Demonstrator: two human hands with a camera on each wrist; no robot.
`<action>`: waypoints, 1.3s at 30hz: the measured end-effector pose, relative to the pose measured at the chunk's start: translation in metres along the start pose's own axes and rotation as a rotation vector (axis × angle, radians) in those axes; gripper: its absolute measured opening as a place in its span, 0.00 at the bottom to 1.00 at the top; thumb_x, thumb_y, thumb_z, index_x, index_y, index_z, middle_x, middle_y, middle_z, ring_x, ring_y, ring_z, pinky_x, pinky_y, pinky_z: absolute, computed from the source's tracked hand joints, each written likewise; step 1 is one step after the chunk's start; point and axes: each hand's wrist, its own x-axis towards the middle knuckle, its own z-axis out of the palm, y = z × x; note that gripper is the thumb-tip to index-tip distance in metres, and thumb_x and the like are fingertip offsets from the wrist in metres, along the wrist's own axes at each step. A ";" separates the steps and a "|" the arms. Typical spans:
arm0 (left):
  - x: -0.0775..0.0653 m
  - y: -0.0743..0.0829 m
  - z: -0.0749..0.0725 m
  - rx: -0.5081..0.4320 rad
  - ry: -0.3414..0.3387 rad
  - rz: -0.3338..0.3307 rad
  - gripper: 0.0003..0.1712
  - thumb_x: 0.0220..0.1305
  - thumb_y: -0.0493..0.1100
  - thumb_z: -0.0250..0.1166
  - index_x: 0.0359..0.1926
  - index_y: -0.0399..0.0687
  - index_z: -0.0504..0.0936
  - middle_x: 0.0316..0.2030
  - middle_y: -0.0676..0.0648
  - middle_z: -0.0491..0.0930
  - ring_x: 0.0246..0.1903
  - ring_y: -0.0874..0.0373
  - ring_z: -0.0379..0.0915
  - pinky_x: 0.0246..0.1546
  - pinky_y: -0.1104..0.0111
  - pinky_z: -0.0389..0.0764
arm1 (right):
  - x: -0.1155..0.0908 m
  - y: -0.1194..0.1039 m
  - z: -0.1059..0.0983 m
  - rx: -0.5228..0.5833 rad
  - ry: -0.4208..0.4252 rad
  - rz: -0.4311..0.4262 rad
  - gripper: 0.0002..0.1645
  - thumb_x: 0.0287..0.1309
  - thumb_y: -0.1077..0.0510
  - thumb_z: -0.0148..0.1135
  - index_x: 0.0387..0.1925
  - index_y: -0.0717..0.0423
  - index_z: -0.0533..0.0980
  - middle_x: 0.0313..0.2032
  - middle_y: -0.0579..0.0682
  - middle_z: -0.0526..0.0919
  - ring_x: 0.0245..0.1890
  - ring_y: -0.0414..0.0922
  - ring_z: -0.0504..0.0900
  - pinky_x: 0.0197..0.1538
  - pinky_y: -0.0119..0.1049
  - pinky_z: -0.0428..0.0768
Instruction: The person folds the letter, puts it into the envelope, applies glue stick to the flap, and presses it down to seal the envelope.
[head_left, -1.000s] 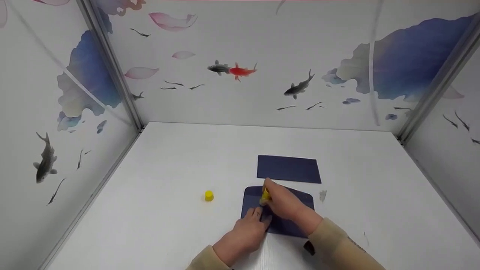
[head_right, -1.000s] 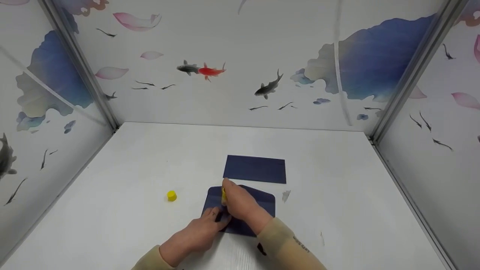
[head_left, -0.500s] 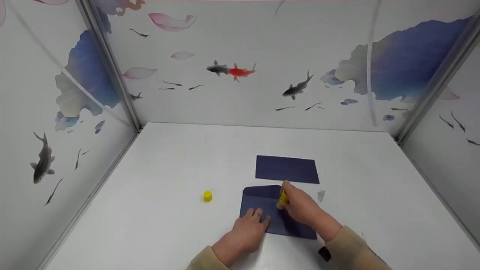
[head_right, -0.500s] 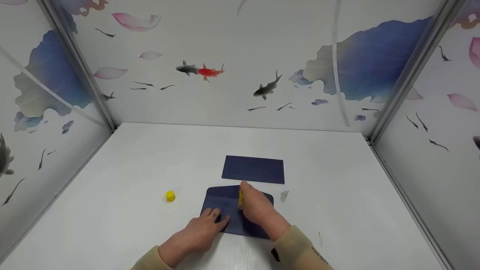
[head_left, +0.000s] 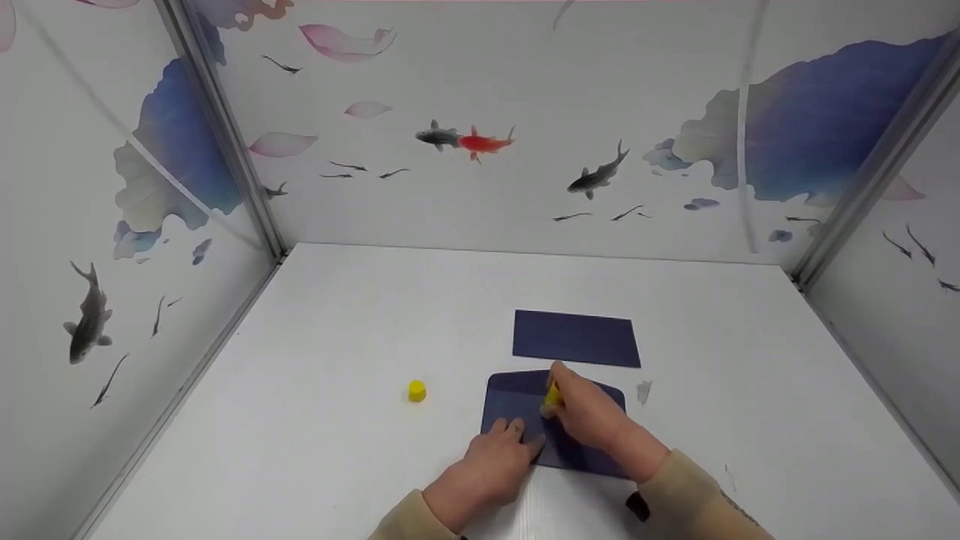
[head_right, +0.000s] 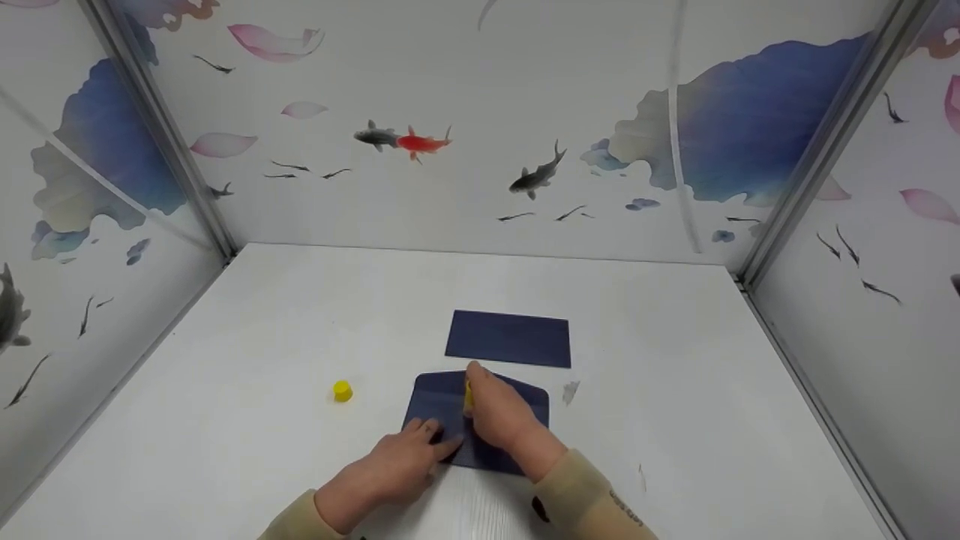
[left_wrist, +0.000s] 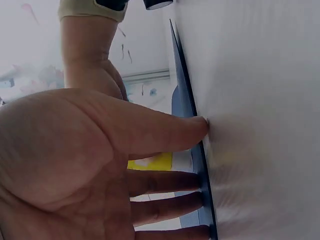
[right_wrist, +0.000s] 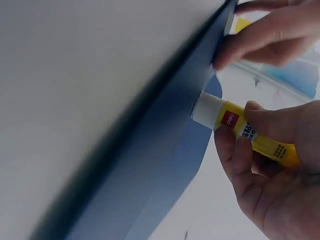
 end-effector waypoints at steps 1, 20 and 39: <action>0.000 0.000 0.000 0.004 -0.006 -0.002 0.33 0.69 0.43 0.67 0.73 0.65 0.72 0.69 0.47 0.72 0.65 0.51 0.69 0.51 0.58 0.86 | -0.004 0.004 -0.004 -0.004 0.009 0.023 0.16 0.64 0.67 0.68 0.44 0.56 0.69 0.35 0.48 0.79 0.36 0.43 0.78 0.44 0.45 0.83; 0.000 -0.001 0.001 -0.021 -0.001 0.011 0.31 0.70 0.45 0.65 0.72 0.66 0.73 0.71 0.46 0.70 0.64 0.51 0.68 0.52 0.58 0.86 | 0.026 -0.008 0.011 0.011 -0.011 -0.049 0.16 0.63 0.66 0.68 0.46 0.58 0.69 0.38 0.51 0.81 0.37 0.46 0.79 0.49 0.49 0.85; 0.002 0.000 0.002 0.011 -0.018 0.010 0.35 0.66 0.45 0.69 0.73 0.65 0.72 0.68 0.47 0.71 0.61 0.52 0.68 0.49 0.59 0.86 | 0.006 0.008 -0.004 -0.015 0.002 -0.031 0.15 0.63 0.68 0.67 0.43 0.55 0.69 0.37 0.49 0.80 0.38 0.44 0.79 0.47 0.47 0.84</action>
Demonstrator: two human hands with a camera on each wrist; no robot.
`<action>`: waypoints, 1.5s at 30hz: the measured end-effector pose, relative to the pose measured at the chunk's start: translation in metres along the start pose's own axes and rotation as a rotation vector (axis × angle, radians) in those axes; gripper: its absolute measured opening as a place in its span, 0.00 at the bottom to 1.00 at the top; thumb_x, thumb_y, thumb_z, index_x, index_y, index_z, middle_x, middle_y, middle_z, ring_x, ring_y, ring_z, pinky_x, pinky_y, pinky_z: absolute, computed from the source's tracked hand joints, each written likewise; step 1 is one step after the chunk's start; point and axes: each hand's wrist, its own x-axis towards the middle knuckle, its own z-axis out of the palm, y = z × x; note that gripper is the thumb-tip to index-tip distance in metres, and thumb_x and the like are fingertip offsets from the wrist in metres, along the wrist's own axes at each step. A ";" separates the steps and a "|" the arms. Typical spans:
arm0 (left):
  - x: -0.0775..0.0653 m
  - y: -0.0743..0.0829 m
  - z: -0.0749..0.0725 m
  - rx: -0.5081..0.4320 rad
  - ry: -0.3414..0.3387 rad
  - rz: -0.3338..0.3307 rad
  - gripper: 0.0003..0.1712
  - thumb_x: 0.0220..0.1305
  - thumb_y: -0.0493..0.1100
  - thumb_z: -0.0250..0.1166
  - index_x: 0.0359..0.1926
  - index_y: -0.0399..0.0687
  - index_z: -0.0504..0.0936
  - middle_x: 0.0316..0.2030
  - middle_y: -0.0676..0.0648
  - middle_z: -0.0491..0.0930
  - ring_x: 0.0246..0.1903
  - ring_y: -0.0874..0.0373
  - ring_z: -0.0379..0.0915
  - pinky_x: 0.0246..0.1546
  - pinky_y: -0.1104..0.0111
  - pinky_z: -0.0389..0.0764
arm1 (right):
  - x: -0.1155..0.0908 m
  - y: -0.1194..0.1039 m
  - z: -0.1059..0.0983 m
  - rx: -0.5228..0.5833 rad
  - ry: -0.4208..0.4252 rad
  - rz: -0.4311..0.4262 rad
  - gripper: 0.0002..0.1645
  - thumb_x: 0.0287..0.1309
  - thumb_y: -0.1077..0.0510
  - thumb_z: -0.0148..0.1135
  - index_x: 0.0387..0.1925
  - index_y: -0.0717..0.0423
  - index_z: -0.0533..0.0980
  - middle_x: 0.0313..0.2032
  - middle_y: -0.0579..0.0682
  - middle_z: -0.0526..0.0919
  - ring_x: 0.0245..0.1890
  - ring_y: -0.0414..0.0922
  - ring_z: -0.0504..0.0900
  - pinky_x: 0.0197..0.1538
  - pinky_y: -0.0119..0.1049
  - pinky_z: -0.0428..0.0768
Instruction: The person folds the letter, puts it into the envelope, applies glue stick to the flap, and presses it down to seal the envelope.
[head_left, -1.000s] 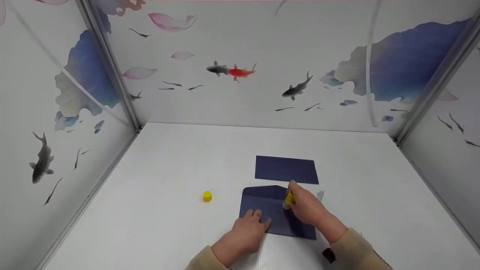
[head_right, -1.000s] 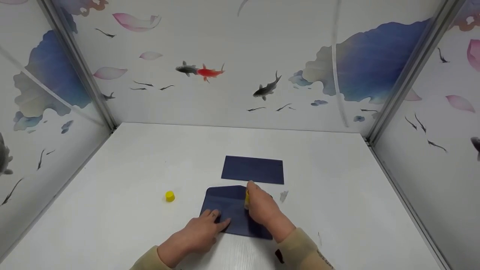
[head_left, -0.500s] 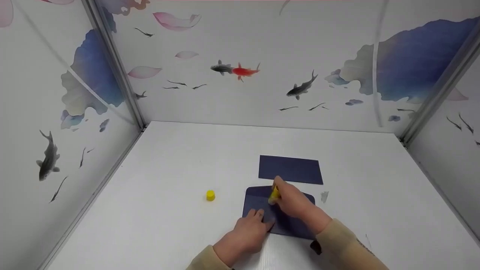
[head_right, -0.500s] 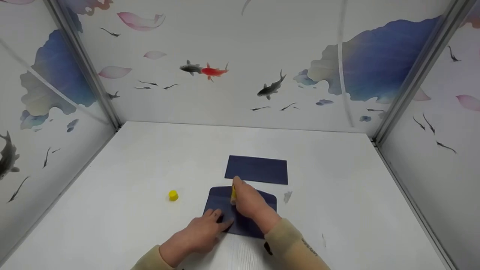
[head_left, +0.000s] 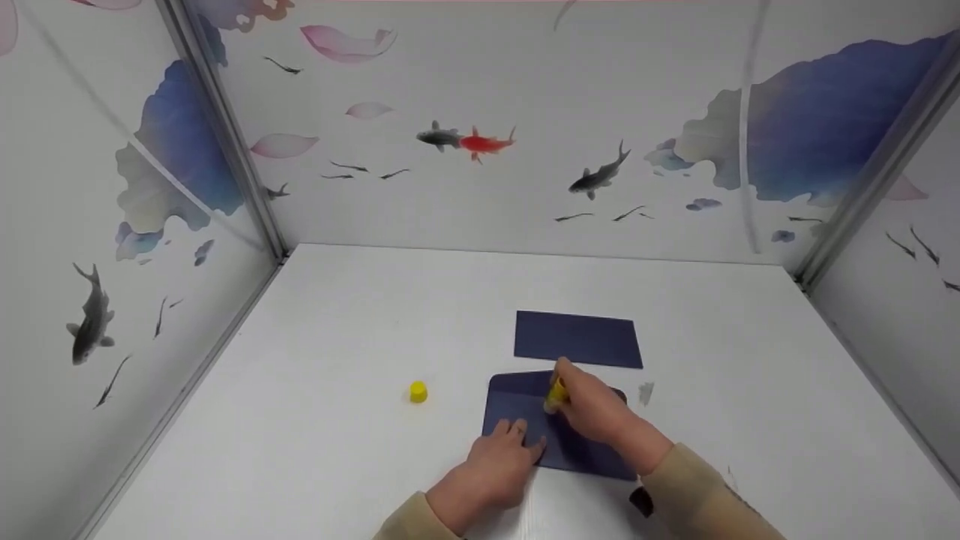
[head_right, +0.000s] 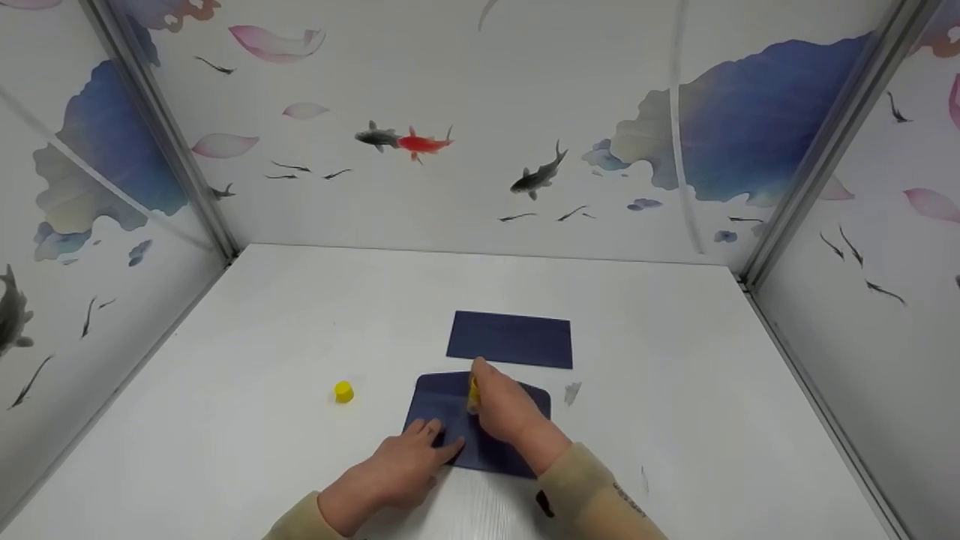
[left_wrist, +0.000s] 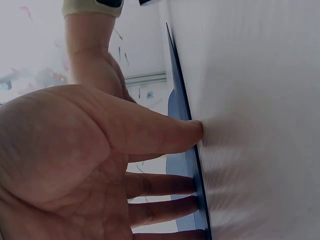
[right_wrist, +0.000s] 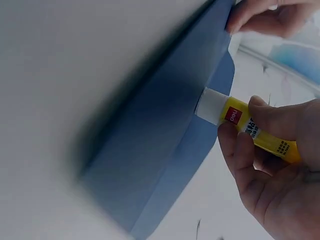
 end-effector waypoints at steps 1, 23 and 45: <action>0.000 0.000 0.000 0.008 0.008 0.003 0.35 0.67 0.45 0.68 0.73 0.65 0.72 0.68 0.47 0.71 0.61 0.53 0.68 0.48 0.60 0.86 | 0.005 -0.005 0.004 0.005 -0.002 -0.030 0.15 0.63 0.69 0.67 0.43 0.56 0.69 0.37 0.49 0.80 0.37 0.44 0.79 0.46 0.47 0.84; -0.001 0.002 -0.002 -0.026 -0.040 0.014 0.36 0.68 0.45 0.67 0.75 0.66 0.69 0.73 0.46 0.67 0.68 0.51 0.65 0.56 0.56 0.85 | 0.006 0.005 -0.006 -0.030 -0.104 -0.107 0.17 0.63 0.67 0.68 0.46 0.57 0.69 0.37 0.49 0.80 0.37 0.44 0.79 0.44 0.45 0.83; -0.001 0.001 0.000 -0.019 -0.022 0.015 0.36 0.68 0.44 0.66 0.75 0.67 0.69 0.71 0.47 0.67 0.67 0.51 0.65 0.52 0.57 0.86 | 0.007 0.012 -0.013 -0.017 -0.149 -0.106 0.15 0.65 0.65 0.67 0.46 0.54 0.70 0.39 0.48 0.81 0.40 0.44 0.80 0.49 0.46 0.84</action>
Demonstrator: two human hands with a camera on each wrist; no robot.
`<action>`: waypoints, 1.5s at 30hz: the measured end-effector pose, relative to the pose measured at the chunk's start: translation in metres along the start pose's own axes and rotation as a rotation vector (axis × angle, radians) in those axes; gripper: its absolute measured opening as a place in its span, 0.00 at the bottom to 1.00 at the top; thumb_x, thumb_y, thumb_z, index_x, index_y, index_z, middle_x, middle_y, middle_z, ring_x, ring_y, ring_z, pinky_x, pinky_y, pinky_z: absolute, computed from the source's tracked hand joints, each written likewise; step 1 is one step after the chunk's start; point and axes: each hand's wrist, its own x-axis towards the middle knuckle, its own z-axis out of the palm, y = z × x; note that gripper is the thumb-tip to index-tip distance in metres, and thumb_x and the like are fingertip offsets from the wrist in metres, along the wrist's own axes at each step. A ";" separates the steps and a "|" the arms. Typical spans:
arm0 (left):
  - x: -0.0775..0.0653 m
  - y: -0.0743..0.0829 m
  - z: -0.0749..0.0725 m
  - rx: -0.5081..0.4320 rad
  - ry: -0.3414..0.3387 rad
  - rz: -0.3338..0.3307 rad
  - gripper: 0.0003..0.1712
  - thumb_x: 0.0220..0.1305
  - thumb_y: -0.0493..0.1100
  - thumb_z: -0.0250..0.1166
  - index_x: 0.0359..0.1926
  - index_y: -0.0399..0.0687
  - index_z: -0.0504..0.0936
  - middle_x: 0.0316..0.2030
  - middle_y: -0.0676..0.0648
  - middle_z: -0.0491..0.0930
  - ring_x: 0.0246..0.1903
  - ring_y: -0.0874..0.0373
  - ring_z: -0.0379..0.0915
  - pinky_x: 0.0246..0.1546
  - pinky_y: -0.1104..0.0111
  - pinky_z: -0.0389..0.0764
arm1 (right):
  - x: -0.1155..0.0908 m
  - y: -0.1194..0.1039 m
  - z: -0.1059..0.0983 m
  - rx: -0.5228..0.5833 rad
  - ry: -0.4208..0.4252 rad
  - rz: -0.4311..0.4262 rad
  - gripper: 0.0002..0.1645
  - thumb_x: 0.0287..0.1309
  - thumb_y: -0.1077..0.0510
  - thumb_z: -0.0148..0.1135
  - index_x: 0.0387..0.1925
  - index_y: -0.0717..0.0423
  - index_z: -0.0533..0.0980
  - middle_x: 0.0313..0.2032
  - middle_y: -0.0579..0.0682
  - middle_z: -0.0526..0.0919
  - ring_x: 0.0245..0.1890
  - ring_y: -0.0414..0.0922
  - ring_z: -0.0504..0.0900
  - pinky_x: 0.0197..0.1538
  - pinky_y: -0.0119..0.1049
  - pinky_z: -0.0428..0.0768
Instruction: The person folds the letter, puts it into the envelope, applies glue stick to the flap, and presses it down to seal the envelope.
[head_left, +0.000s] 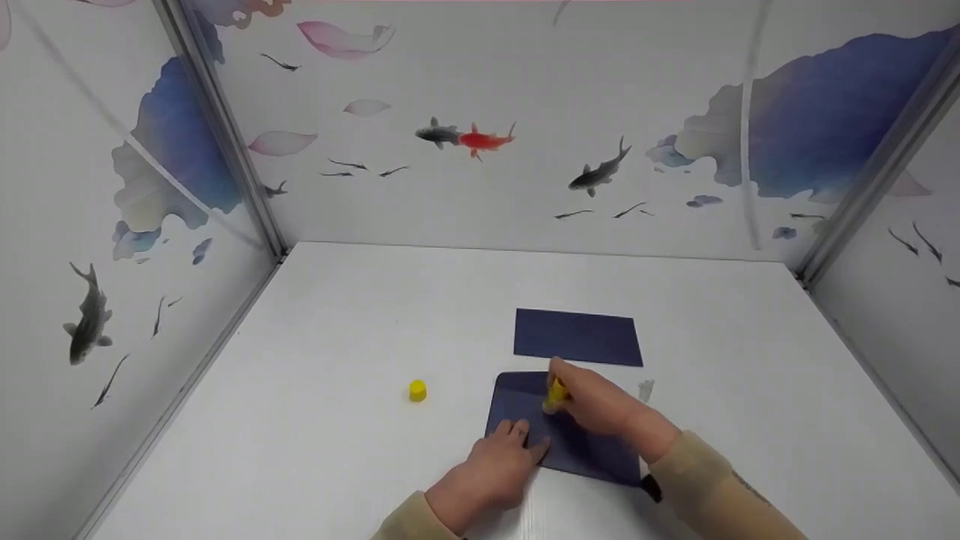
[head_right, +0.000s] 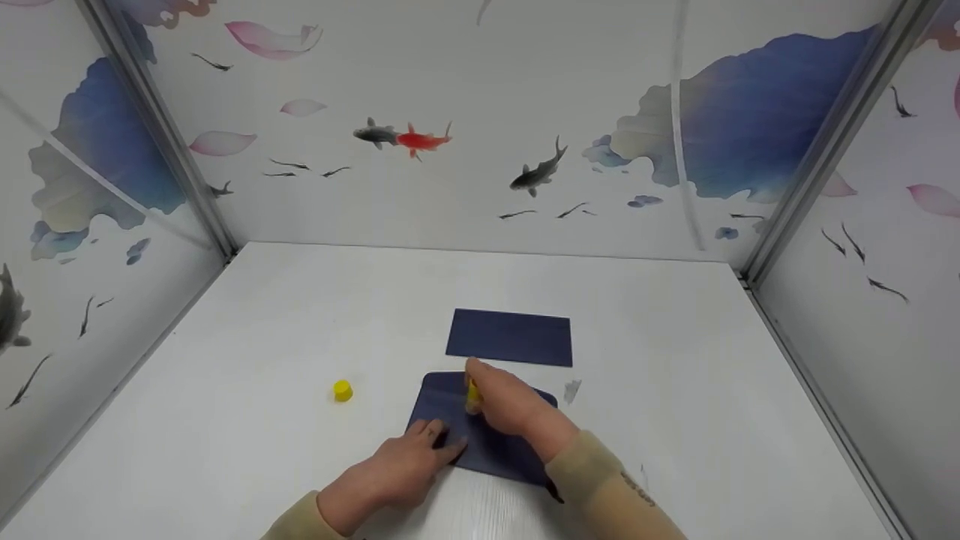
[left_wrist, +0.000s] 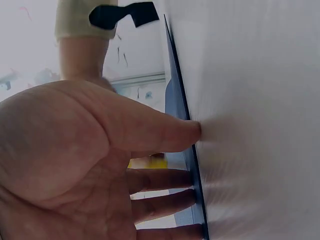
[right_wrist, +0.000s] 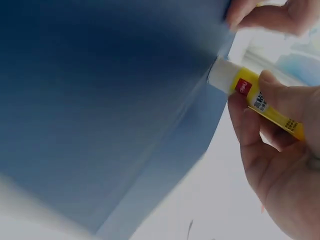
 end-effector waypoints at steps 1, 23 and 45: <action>0.000 0.000 0.000 0.001 -0.006 -0.002 0.37 0.68 0.44 0.66 0.75 0.67 0.68 0.71 0.47 0.67 0.68 0.51 0.65 0.53 0.58 0.86 | -0.007 0.005 -0.004 -0.009 0.001 0.023 0.15 0.64 0.65 0.67 0.46 0.53 0.70 0.39 0.48 0.81 0.39 0.43 0.79 0.49 0.46 0.84; 0.001 0.001 0.000 -0.043 -0.027 -0.022 0.37 0.68 0.44 0.67 0.75 0.69 0.68 0.74 0.47 0.65 0.70 0.51 0.62 0.55 0.55 0.85 | -0.008 0.000 0.004 0.018 0.021 -0.028 0.15 0.65 0.65 0.66 0.47 0.53 0.69 0.41 0.47 0.82 0.43 0.43 0.81 0.53 0.47 0.85; 0.001 0.001 0.000 -0.040 -0.027 -0.024 0.37 0.67 0.44 0.67 0.75 0.68 0.69 0.73 0.47 0.66 0.70 0.51 0.64 0.56 0.54 0.84 | -0.011 0.010 -0.001 0.012 0.071 0.095 0.17 0.64 0.65 0.68 0.45 0.49 0.69 0.41 0.47 0.82 0.42 0.44 0.81 0.56 0.48 0.85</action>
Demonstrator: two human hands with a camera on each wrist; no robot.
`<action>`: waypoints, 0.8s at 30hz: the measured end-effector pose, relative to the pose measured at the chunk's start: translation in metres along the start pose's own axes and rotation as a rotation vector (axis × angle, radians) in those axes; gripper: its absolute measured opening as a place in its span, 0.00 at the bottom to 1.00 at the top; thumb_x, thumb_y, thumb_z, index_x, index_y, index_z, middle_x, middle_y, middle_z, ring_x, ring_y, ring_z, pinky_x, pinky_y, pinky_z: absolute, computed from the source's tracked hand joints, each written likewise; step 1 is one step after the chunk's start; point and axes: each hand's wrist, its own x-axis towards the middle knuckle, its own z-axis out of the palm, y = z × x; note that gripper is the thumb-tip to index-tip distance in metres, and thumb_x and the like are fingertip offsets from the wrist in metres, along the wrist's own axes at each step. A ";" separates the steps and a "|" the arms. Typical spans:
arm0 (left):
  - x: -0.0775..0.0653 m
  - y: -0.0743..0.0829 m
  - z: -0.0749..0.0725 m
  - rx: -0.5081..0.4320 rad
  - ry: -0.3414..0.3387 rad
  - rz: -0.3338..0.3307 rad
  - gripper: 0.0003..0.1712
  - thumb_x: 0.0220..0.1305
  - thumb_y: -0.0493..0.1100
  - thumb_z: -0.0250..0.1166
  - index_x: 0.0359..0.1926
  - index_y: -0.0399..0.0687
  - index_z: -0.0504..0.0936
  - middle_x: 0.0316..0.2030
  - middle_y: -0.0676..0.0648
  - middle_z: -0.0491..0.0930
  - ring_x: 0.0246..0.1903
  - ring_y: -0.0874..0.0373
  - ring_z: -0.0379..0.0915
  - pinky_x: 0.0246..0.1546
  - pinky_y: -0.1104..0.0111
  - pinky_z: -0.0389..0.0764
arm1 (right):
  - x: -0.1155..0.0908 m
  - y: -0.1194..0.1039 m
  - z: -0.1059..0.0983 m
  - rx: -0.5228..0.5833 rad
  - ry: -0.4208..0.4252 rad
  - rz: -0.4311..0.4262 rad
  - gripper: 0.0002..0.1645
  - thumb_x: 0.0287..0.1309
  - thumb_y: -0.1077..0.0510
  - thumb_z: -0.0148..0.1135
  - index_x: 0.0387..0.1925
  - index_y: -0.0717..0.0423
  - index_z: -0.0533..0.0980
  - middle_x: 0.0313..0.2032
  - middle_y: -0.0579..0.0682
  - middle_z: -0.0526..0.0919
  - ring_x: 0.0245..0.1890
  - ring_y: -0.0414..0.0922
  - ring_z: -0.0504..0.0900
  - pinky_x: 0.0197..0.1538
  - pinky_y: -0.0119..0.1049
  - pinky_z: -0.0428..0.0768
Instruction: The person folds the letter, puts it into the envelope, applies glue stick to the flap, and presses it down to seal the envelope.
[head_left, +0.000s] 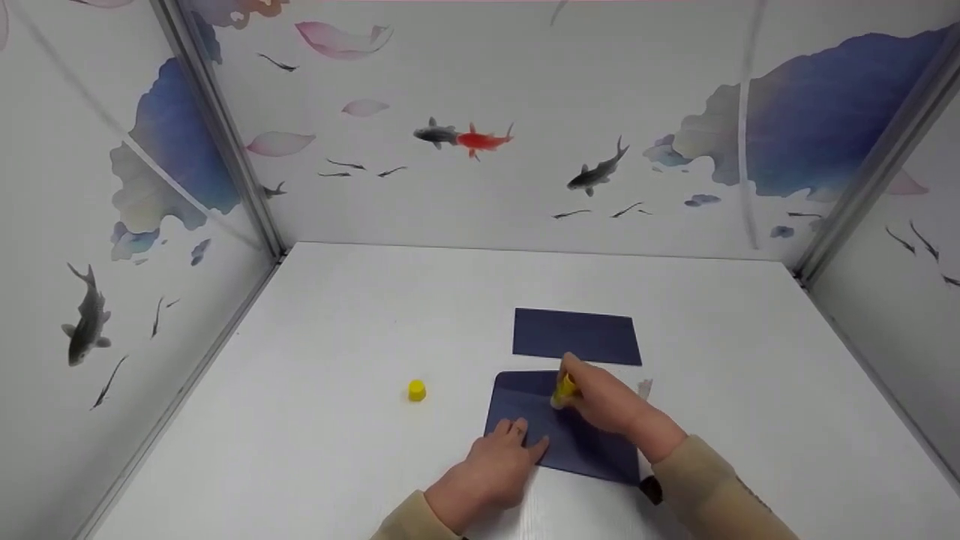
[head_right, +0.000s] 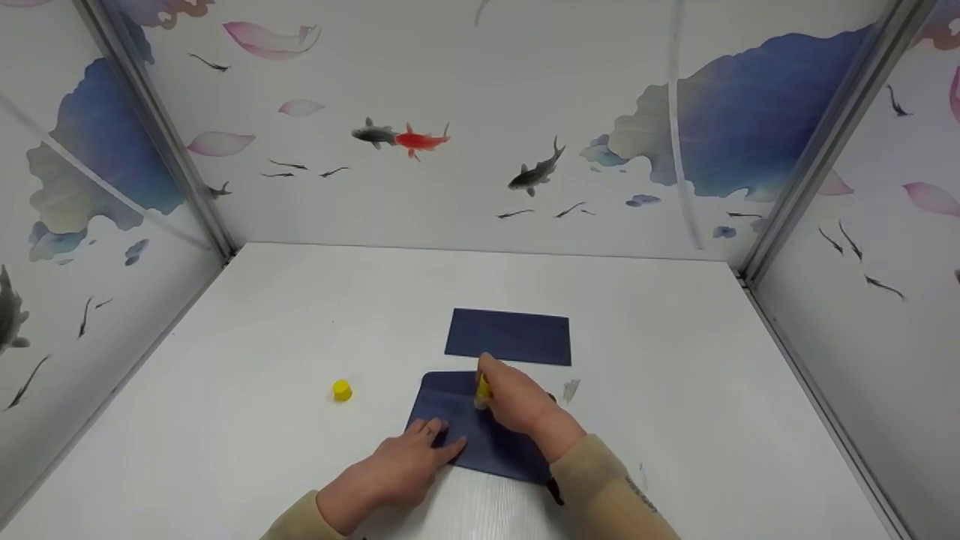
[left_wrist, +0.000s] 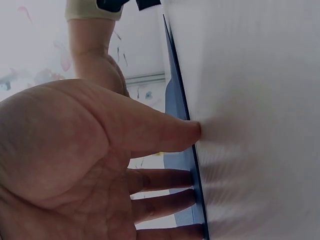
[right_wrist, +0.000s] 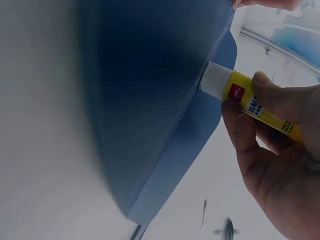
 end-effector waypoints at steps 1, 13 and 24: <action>0.000 0.000 0.000 0.001 0.000 -0.002 0.37 0.67 0.44 0.67 0.75 0.69 0.69 0.73 0.47 0.66 0.69 0.51 0.64 0.55 0.54 0.85 | 0.001 0.000 0.001 -0.001 0.002 -0.019 0.18 0.64 0.66 0.68 0.46 0.50 0.68 0.41 0.48 0.82 0.42 0.44 0.81 0.55 0.49 0.86; -0.002 0.000 0.000 0.022 0.026 0.003 0.40 0.65 0.43 0.67 0.76 0.67 0.67 0.74 0.45 0.65 0.72 0.49 0.62 0.57 0.55 0.84 | -0.043 0.034 -0.025 0.033 -0.036 0.075 0.17 0.65 0.65 0.67 0.45 0.48 0.68 0.42 0.46 0.83 0.44 0.44 0.81 0.55 0.48 0.86; -0.001 0.000 0.002 0.040 0.043 0.015 0.39 0.64 0.43 0.67 0.75 0.66 0.68 0.74 0.45 0.66 0.70 0.49 0.63 0.56 0.56 0.85 | -0.067 0.043 -0.039 0.013 -0.014 0.109 0.18 0.62 0.66 0.69 0.42 0.50 0.68 0.42 0.47 0.85 0.45 0.45 0.84 0.51 0.46 0.87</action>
